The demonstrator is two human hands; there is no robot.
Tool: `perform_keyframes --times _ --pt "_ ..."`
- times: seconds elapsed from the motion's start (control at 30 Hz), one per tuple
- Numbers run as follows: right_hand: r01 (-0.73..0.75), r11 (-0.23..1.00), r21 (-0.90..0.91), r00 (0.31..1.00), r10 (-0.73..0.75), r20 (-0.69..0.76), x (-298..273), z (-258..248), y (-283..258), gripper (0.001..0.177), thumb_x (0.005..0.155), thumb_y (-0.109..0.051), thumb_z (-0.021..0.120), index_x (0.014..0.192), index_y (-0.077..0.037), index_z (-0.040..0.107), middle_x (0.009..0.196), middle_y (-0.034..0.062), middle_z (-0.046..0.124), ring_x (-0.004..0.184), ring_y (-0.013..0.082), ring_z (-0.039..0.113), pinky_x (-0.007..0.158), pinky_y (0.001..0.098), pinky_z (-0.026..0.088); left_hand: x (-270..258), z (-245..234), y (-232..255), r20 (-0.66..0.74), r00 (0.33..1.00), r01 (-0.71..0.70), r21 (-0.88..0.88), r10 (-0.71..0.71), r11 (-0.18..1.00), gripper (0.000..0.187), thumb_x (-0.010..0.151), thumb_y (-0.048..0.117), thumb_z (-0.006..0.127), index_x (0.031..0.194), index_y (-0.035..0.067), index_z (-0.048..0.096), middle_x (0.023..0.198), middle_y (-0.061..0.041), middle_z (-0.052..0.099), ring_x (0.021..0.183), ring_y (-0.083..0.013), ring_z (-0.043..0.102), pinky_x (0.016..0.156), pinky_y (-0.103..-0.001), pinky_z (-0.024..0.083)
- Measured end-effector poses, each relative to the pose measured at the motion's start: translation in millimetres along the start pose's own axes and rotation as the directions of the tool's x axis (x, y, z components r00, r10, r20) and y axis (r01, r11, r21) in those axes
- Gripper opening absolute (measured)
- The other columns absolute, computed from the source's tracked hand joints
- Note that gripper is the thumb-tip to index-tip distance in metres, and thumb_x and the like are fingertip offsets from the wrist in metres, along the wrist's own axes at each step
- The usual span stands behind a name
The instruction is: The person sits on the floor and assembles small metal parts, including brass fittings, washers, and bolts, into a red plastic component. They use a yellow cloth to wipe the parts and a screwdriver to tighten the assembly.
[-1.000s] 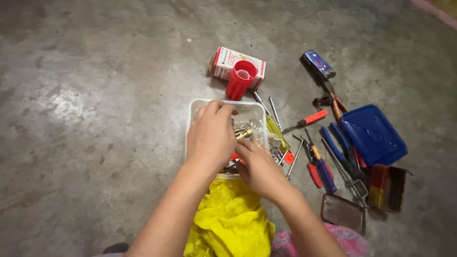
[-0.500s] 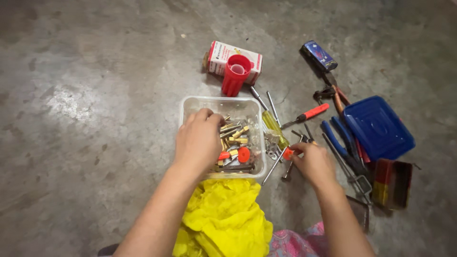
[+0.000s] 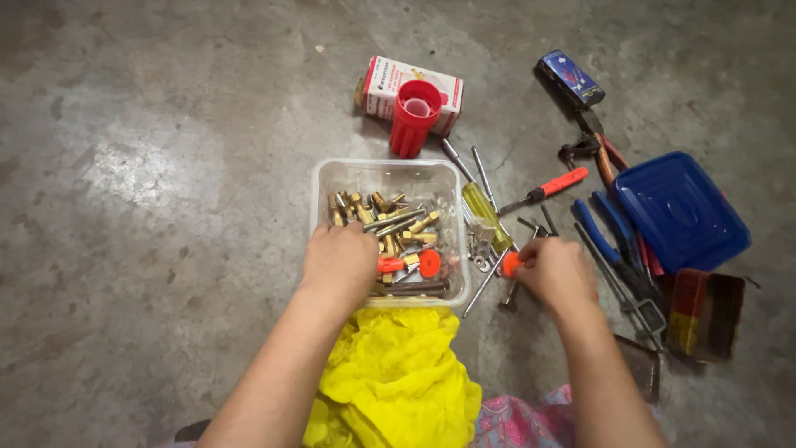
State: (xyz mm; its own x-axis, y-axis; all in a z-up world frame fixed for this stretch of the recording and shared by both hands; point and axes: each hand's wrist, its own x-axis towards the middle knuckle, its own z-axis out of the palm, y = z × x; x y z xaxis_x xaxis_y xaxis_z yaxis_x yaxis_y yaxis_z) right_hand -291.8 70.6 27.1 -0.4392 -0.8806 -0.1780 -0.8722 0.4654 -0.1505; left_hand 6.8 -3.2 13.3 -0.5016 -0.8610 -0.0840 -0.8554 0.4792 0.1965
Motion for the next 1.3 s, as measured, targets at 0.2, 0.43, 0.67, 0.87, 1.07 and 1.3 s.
perform_keyframes --times 0.2,0.43,0.67,0.87,1.07,1.3 --pt "0.083 0.971 0.226 0.996 -0.078 -0.035 -27 -57 -34 0.029 0.073 -0.023 0.084 0.098 -0.009 0.08 0.084 0.0098 0.079 0.079 0.0214 0.078 0.076 0.0354 0.06 0 1 1 0.036 0.999 -0.007 0.063 0.005 0.998 0.015 0.08 0.008 0.066 0.09 0.009 0.077 0.1 -0.012 0.073 0.099 -0.0289 0.07 0.091 -0.042 0.048" --pt "0.572 0.787 0.231 0.82 -0.539 -0.192 -56 -51 -86 0.025 0.073 -0.016 0.082 0.097 -0.009 0.078 0.092 0.0088 0.076 0.082 0.0246 0.073 0.076 0.038 0.057 -3 -5 1 0.04 0.998 -0.041 0.087 0.038 0.995 0.017 0.073 0.006 0.072 0.089 0.01 0.077 0.099 -0.012 0.072 0.098 -0.0287 0.069 0.089 -0.041 0.048" --pt "0.699 0.709 0.089 0.705 -0.664 -0.25 -56 -34 -99 0.021 0.073 -0.007 0.075 0.094 -0.01 0.076 0.092 0.0069 0.074 0.094 0.0294 0.067 0.085 0.0432 0.053 0 1 -1 -0.025 1.0 -0.007 -0.01 0.007 1.0 0.013 0.077 0.004 0.068 0.086 0.011 0.076 0.093 -0.012 0.074 0.091 -0.03 0.072 0.085 -0.042 0.05" --pt "0.687 0.722 0.082 0.715 -0.652 -0.251 -54 -35 -96 0.019 0.074 -0.011 0.077 0.093 -0.01 0.077 0.092 0.0075 0.073 0.094 0.03 0.068 0.085 0.0436 0.052 2 10 -2 -0.04 0.999 -0.006 0.057 0.008 0.998 0.013 0.079 0.005 0.067 0.086 0.012 0.077 0.093 -0.01 0.074 0.093 -0.0274 0.071 0.085 -0.041 0.049" --pt "0.679 0.729 0.09 0.727 -0.649 -0.224 -54 -37 -99 0.019 0.075 -0.014 0.078 0.094 -0.011 0.077 0.093 0.0074 0.074 0.094 0.03 0.068 0.085 0.0434 0.052 1 7 1 -0.049 0.999 0.002 0.206 0.008 0.979 0.013 0.079 0.012 0.069 0.088 0.016 0.077 0.095 -0.005 0.074 0.1 -0.0235 0.067 0.087 -0.04 0.044" --pt "0.686 0.721 0.097 0.72 -0.653 -0.236 -52 -41 -96 0.019 0.077 -0.015 0.078 0.096 -0.011 0.077 0.094 0.0085 0.074 0.094 0.0303 0.069 0.086 0.0433 0.052 -1 -13 7 0.148 0.987 0.025 0.247 -0.063 0.969 0.02 0.076 0.024 0.076 0.095 0.019 0.076 0.096 -0.002 0.074 0.103 -0.0211 0.066 0.094 -0.039 0.04"
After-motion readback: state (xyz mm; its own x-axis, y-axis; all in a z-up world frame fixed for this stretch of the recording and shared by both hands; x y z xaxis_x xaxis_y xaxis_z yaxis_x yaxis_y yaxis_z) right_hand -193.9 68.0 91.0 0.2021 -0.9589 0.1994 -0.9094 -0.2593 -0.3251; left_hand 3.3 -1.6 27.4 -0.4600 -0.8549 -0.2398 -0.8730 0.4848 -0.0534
